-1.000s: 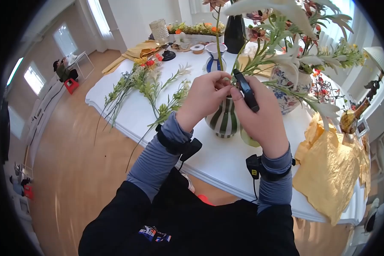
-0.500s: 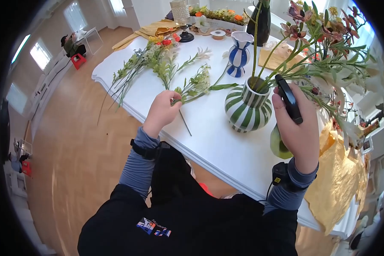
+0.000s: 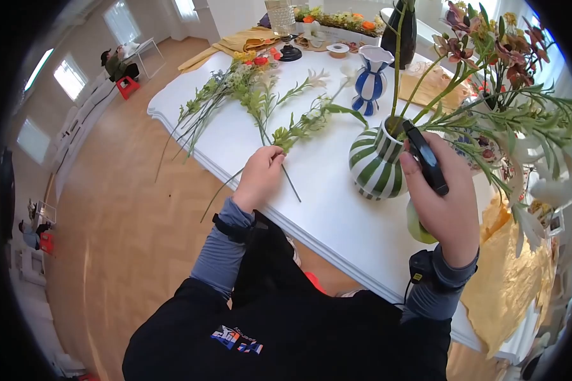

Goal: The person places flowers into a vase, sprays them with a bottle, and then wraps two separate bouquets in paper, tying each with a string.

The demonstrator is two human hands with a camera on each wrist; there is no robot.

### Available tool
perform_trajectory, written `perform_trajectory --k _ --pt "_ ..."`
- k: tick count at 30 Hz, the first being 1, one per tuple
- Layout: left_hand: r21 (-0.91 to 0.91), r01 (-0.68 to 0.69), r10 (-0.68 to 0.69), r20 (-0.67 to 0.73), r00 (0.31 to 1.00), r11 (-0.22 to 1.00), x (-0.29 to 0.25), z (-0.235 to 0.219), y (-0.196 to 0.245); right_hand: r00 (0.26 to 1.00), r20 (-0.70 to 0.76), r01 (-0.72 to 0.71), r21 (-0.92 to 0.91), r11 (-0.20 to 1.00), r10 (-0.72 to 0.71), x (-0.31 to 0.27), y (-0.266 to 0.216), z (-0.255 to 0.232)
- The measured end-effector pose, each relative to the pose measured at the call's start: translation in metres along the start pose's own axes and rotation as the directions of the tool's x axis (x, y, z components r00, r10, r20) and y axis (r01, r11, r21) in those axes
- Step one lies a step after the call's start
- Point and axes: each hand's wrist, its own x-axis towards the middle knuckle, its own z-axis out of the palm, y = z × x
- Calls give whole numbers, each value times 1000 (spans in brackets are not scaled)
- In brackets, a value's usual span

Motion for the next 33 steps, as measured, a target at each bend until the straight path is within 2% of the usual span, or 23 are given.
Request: perform_trajectory --k 1,2,4,5,7,8,9,11,13,16,19,24,25,27,29,31,33 --pt "-118 19 -26 -54 998 993 1 2 2 1000 6 -6 21 1000 6 0 -1 -1" --pt "-125 10 -15 -40 999 992 2 2 2 1000 -7 -17 12 1000 17 0 -1 -1" --pt "-353 82 -82 15 997 932 6 3 2 999 -50 20 11 1000 -19 1 -1 -2" --pt "-363 72 -67 27 997 929 6 1 11 998 -65 13 -4 1000 -13 1 -2 -5" --pt "-524 166 -142 87 986 835 2 -8 30 999 -47 -10 38 999 12 1 -3 -7" --pt "-537 102 -88 52 995 838 3 -4 28 998 -58 1 73 997 4 1 0 -7" --pt "-541 96 -77 58 995 835 1 -10 39 998 -69 -2 65 998 6 2 0 -7" --pt "-752 264 -168 203 965 604 -5 -24 60 992 -120 -28 90 996 38 2 1 -7" --pt "-776 250 -144 204 968 579 -5 -24 67 990 -139 -30 67 997 39 4 7 -7" --pt "-832 133 -46 129 991 539 -6 -26 78 973 -233 18 73 997 -1 6 17 -5" --pt "-848 107 -14 117 993 519 -7 -27 90 975 -217 -19 100 995 40 9 20 -9" --pt "-856 91 99 163 982 508 -7 -28 108 964 -255 -73 6 997 72 10 19 -15" --pt "-857 90 114 171 979 508 -6 -27 112 960 -271 -78 2 997 76 10 17 -17" --pt "-824 -50 172 59 983 564 -4 -26 119 970 -235 -69 -16 998 63 8 11 -20" --pt "-840 -49 190 65 980 540 -1 -25 123 959 -279 -52 -8 999 47 7 17 -20" --pt "-832 -78 162 14 987 549 1 -26 133 957 -288 10 -92 996 -37 6 18 -22" --pt "-802 -114 190 -1 982 586 6 -30 146 952 -306 -6 -67 998 -14 6 17 -23"
